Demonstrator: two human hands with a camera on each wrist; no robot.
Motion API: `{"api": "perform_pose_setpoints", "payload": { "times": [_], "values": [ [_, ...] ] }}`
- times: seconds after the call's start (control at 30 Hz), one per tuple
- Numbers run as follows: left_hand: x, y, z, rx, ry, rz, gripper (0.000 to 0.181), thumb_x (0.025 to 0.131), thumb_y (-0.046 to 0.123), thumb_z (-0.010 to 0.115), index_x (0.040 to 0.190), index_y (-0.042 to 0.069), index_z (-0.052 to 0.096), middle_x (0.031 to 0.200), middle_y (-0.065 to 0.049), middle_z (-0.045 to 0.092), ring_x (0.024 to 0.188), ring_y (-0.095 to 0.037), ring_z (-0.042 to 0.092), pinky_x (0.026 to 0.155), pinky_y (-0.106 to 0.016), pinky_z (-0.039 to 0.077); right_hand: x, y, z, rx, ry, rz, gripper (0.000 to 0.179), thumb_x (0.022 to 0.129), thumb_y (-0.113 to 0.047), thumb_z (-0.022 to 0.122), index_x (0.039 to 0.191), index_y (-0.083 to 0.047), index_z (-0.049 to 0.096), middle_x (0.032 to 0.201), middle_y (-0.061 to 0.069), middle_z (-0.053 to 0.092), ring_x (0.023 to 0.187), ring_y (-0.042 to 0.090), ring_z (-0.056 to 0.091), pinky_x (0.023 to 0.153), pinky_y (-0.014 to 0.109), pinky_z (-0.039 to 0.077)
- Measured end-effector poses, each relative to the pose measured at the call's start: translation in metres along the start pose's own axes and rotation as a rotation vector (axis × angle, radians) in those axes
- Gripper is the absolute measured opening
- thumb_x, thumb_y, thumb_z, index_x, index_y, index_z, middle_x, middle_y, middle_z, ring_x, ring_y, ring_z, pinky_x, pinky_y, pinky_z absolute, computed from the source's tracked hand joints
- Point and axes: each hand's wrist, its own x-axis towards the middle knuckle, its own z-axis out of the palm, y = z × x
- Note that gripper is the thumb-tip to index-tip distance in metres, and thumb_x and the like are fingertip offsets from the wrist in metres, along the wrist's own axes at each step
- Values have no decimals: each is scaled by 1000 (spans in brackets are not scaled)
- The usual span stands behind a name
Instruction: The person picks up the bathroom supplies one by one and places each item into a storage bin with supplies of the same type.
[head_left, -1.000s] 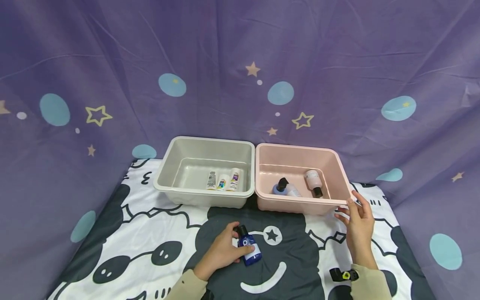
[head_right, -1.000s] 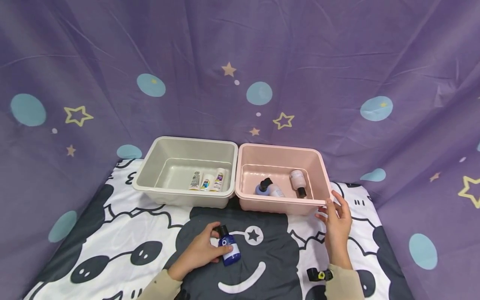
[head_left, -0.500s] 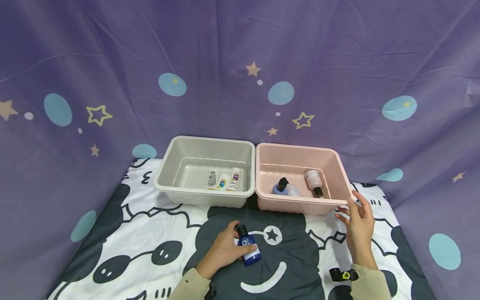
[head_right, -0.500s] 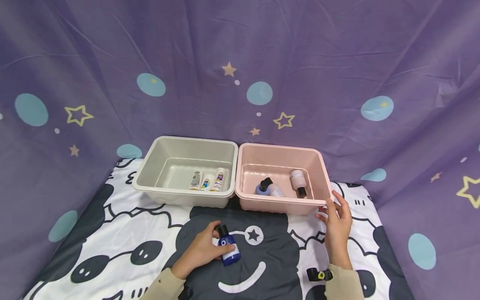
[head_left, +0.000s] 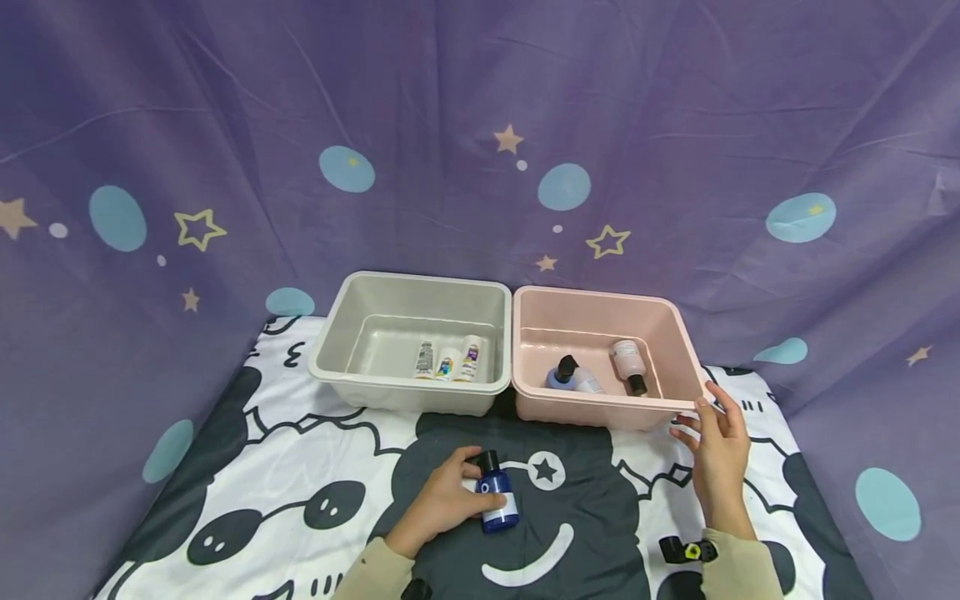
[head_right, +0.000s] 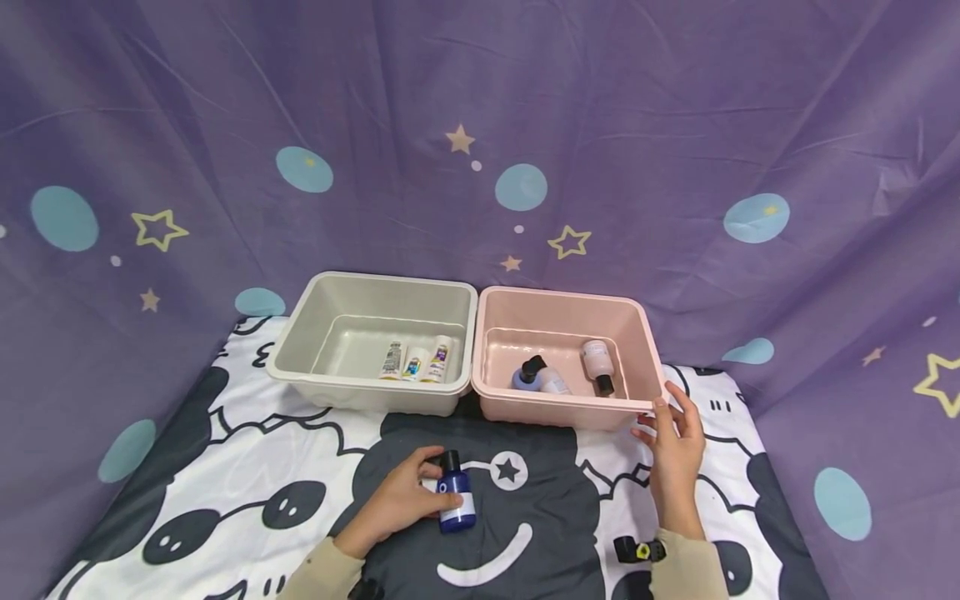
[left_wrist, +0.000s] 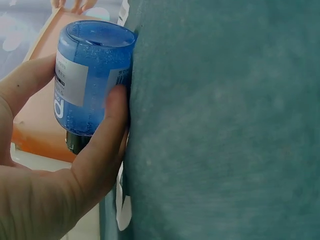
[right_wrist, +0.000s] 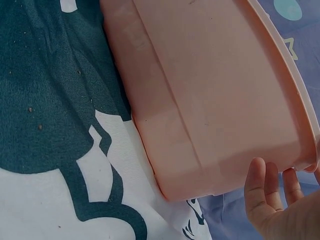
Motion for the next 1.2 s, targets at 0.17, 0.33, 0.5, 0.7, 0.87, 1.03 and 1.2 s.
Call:
{"api": "perform_pose_setpoints", "payload": {
  "times": [0.17,0.33,0.5,0.7,0.87,1.03,1.2],
  "values": [
    [0,-5,-2,-186,-43,2,85,75,15,89,143,-5,41,113,-20,63,82,-23,68,63,-35,60,0,1,0,14,-9,-6,46,98,-19,67,142,-14,55,121,13,57,80,21,69,59,32,61],
    [0,-5,-3,-287,-68,1,85,77,8,87,145,-4,38,117,-21,61,87,-25,68,67,-37,61,0,0,-1,19,-21,-14,47,99,-17,66,144,-12,54,122,14,57,79,19,69,59,32,61],
    [0,1,-5,-373,-96,1,85,78,5,85,147,-3,36,119,-22,59,90,-27,68,72,-40,61,-1,-1,-1,16,-20,-6,46,99,-17,66,143,-13,54,124,15,56,80,21,69,60,32,61],
    [2,14,-10,-397,-115,7,87,80,8,85,149,-3,33,118,-21,59,91,-27,68,75,-40,61,0,0,-1,11,-15,-1,44,99,-17,66,142,-16,57,128,17,55,82,22,69,60,32,61],
    [3,27,-14,-413,-132,28,86,81,9,84,149,-2,33,117,-20,60,92,-28,69,76,-41,60,1,1,-1,6,-5,-1,43,99,-18,67,141,-16,57,127,17,56,81,22,69,59,32,61],
    [1,44,-22,-425,-148,60,82,83,9,83,149,2,36,119,-21,59,94,-29,68,77,-43,60,1,0,-1,3,-3,-5,43,99,-18,66,141,-16,57,126,16,56,81,21,69,59,32,60],
    [3,65,-36,-412,-144,78,82,83,10,83,150,4,36,124,-24,55,96,-29,68,79,-43,60,0,0,-1,2,-7,1,43,99,-19,67,141,-17,58,127,17,55,81,22,69,59,32,61]
  ]
}}
